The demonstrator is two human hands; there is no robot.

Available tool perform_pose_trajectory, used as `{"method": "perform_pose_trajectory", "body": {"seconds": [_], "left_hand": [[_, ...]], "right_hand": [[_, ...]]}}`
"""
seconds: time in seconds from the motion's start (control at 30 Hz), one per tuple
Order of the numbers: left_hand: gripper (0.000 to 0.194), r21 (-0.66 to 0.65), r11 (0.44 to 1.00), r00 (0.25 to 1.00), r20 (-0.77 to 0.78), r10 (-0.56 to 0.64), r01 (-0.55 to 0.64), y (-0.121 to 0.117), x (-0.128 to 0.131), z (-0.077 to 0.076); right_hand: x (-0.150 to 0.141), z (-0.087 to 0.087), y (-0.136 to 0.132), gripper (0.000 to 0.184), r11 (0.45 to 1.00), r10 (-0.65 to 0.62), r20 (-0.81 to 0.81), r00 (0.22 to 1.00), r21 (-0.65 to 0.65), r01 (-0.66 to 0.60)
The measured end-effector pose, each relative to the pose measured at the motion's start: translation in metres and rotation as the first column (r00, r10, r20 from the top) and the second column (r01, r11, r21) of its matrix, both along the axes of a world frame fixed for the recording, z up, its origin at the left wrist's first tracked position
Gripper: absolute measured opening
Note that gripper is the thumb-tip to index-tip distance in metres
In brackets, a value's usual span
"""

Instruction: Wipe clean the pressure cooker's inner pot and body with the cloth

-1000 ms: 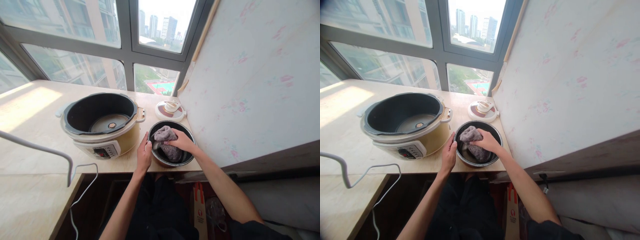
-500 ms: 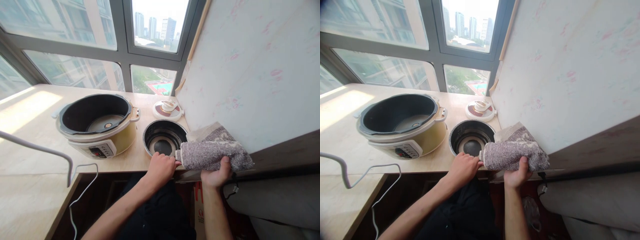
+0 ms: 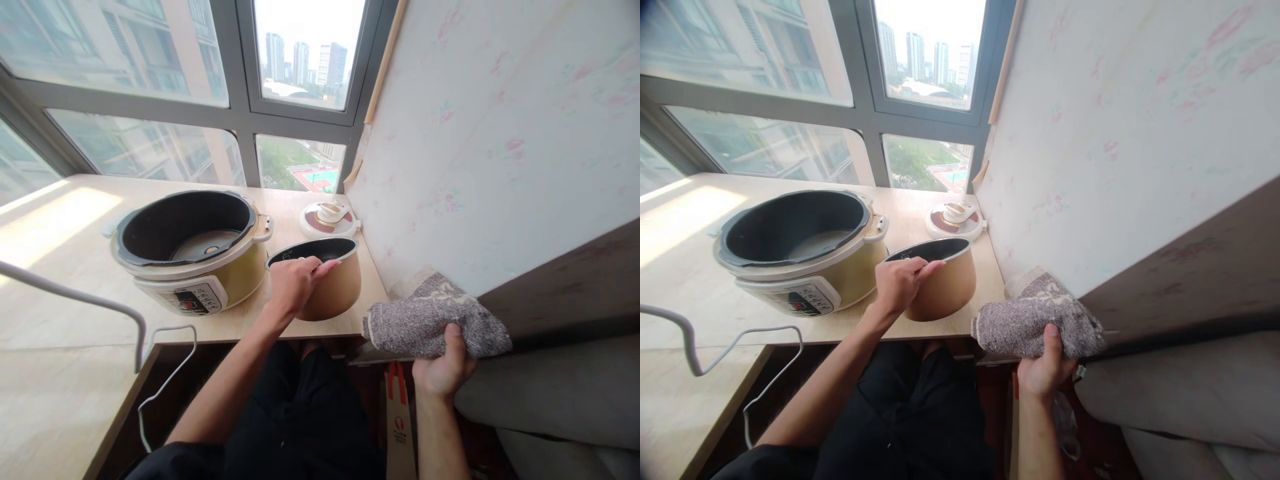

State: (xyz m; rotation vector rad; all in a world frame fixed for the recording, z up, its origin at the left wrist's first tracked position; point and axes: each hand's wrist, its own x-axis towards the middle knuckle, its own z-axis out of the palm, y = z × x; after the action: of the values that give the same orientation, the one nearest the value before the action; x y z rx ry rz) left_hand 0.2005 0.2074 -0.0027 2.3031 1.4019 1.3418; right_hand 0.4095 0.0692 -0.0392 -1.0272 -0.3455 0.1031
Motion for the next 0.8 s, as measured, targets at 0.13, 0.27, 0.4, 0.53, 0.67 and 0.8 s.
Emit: {"method": "perform_pose_trajectory", "body": {"seconds": [0.13,0.27,0.4,0.53,0.67,0.8], "left_hand": [[0.063,-0.217,0.976,0.895,0.433,0.103,-0.008,0.004,-0.005,0.017],[0.069,-0.386,0.919,0.638,0.730,0.246,0.087,0.000,-0.002,0.010],[0.063,-0.543,0.809,0.451,0.794,0.408,0.224,-0.005,0.006,-0.006],[0.067,-0.603,0.722,0.377,0.790,0.482,0.339,-0.010,0.007,-0.017],[0.070,-0.610,0.713,0.288,0.792,0.538,0.345,-0.011,0.004,-0.021],[0.059,-0.626,0.707,0.204,0.778,0.593,0.330,-0.008,0.003,-0.023]], "right_hand": [[-0.014,-0.013,-0.004,0.054,0.994,0.031,-0.006,0.999,-0.103,-0.032],[-0.044,-0.022,-0.006,0.042,0.977,0.147,0.212,0.966,-0.187,-0.107],[-0.068,0.003,-0.001,0.056,0.969,0.249,0.752,0.611,-0.197,-0.152],[-0.066,0.041,0.018,0.055,0.972,0.235,0.875,0.424,-0.211,-0.104],[-0.043,0.059,0.048,0.045,0.936,0.271,0.716,0.644,-0.353,-0.002],[-0.019,0.056,0.071,0.044,0.885,0.293,0.560,0.775,-0.466,0.002]]}}
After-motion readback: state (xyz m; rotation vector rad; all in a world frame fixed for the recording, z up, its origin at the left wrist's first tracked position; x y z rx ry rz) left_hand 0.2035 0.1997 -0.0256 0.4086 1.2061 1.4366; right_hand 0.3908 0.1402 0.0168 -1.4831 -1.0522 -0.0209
